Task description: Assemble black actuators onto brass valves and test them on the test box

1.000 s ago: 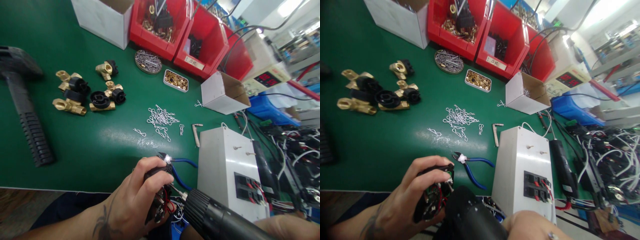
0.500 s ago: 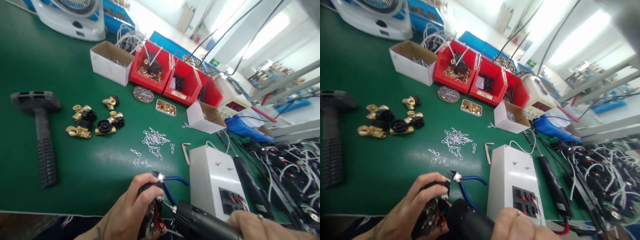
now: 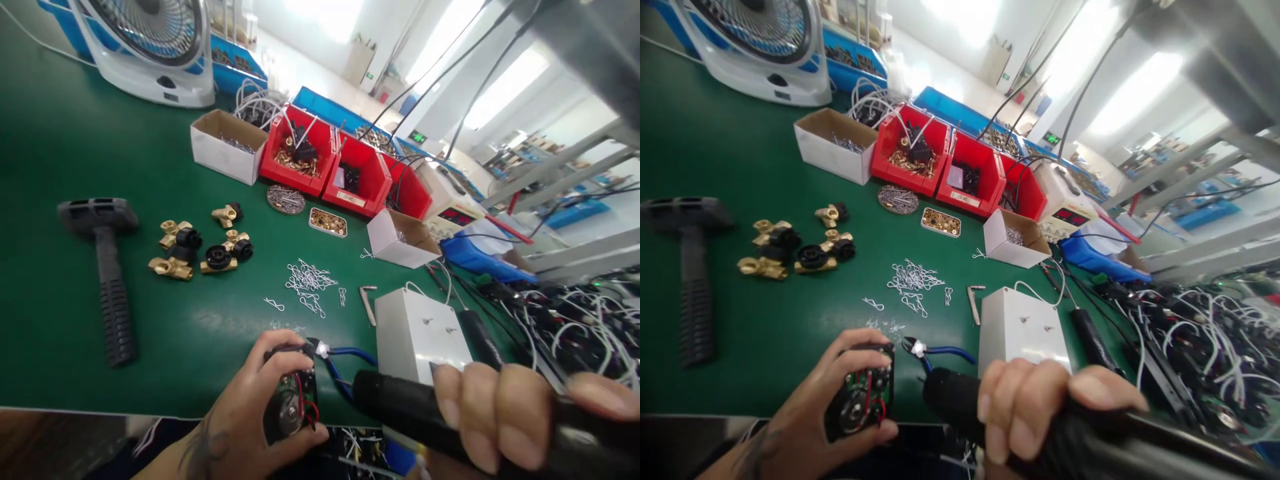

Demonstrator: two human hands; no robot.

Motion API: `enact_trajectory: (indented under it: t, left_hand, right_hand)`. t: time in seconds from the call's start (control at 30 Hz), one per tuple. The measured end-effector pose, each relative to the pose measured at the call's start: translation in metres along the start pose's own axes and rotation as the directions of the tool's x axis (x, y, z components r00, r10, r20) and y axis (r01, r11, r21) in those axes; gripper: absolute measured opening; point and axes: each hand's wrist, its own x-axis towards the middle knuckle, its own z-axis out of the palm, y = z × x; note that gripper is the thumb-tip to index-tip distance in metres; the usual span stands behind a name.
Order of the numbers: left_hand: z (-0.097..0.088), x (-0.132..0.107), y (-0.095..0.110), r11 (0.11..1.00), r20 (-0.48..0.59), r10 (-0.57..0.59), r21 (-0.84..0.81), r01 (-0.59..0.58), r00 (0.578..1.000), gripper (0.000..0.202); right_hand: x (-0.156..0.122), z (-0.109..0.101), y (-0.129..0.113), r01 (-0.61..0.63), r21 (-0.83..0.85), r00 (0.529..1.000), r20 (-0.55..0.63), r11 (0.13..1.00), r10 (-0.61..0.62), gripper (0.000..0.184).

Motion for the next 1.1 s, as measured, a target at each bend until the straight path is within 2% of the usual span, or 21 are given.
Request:
enact_trajectory:
  t: [0.1, 0.2, 0.27, 0.37, 0.43, 0.53, 0.6, 0.73, 0.83, 1.1]
  left_hand:
    - [-0.001, 0.0, 0.002, 0.999, -0.007, -0.033, -0.04, 0.032, 0.999, 0.051]
    - [-0.003, 0.001, 0.001, 0.998, -0.021, -0.032, -0.061, 0.03, 0.999, 0.049]
    - [-0.003, 0.001, 0.0, 0.998, -0.029, -0.032, -0.064, 0.03, 0.999, 0.047]
    - [-0.002, 0.002, -0.001, 0.998, -0.04, -0.028, -0.053, 0.026, 0.999, 0.045]
    - [-0.001, 0.003, -0.002, 0.999, -0.05, -0.008, -0.045, 0.006, 0.999, 0.044]
    - [0.002, 0.003, -0.002, 0.998, -0.068, 0.045, -0.037, -0.047, 0.997, 0.044]
    - [0.003, 0.003, -0.001, 0.997, -0.071, 0.06, -0.036, -0.063, 0.996, 0.045]
    - [0.004, 0.004, 0.0, 0.999, -0.054, 0.042, -0.033, -0.044, 0.998, 0.043]
    - [0.003, 0.005, 0.001, 0.999, -0.04, 0.044, -0.025, -0.045, 0.998, 0.043]
    - [0.002, 0.006, 0.001, 0.999, -0.028, 0.037, -0.004, -0.037, 0.999, 0.045]
  right_hand:
    - [-0.004, 0.021, 0.016, -0.038, -0.008, 0.999, 0.022, 0.999, 0.038, 0.034]
    - [-0.021, 0.031, 0.045, -0.007, -0.012, 1.0, -0.018, 1.0, 0.007, 0.056]
    - [-0.036, 0.034, 0.066, -0.017, -0.091, 0.998, -0.059, 0.996, 0.012, 0.048]
    - [-0.053, 0.036, 0.086, -0.071, -0.274, 0.995, -0.09, 0.959, 0.048, 0.013]
    - [-0.053, 0.041, 0.086, -0.062, -0.288, 0.989, -0.146, 0.956, 0.021, 0.011]
    - [-0.04, 0.051, 0.068, 0.052, -0.098, 0.98, -0.187, 0.994, -0.069, 0.006]
    - [-0.029, 0.058, 0.052, 0.095, 0.017, 0.981, -0.173, 0.995, -0.091, 0.007]
    - [-0.017, 0.065, 0.033, -0.015, 0.035, 0.988, -0.152, 0.999, 0.02, 0.02]
    - [-0.017, 0.067, 0.033, -0.064, 0.001, 0.99, -0.126, 0.998, 0.063, 0.023]
    - [-0.014, 0.066, 0.05, -0.017, 0.06, 0.995, -0.092, 0.998, 0.023, 0.014]
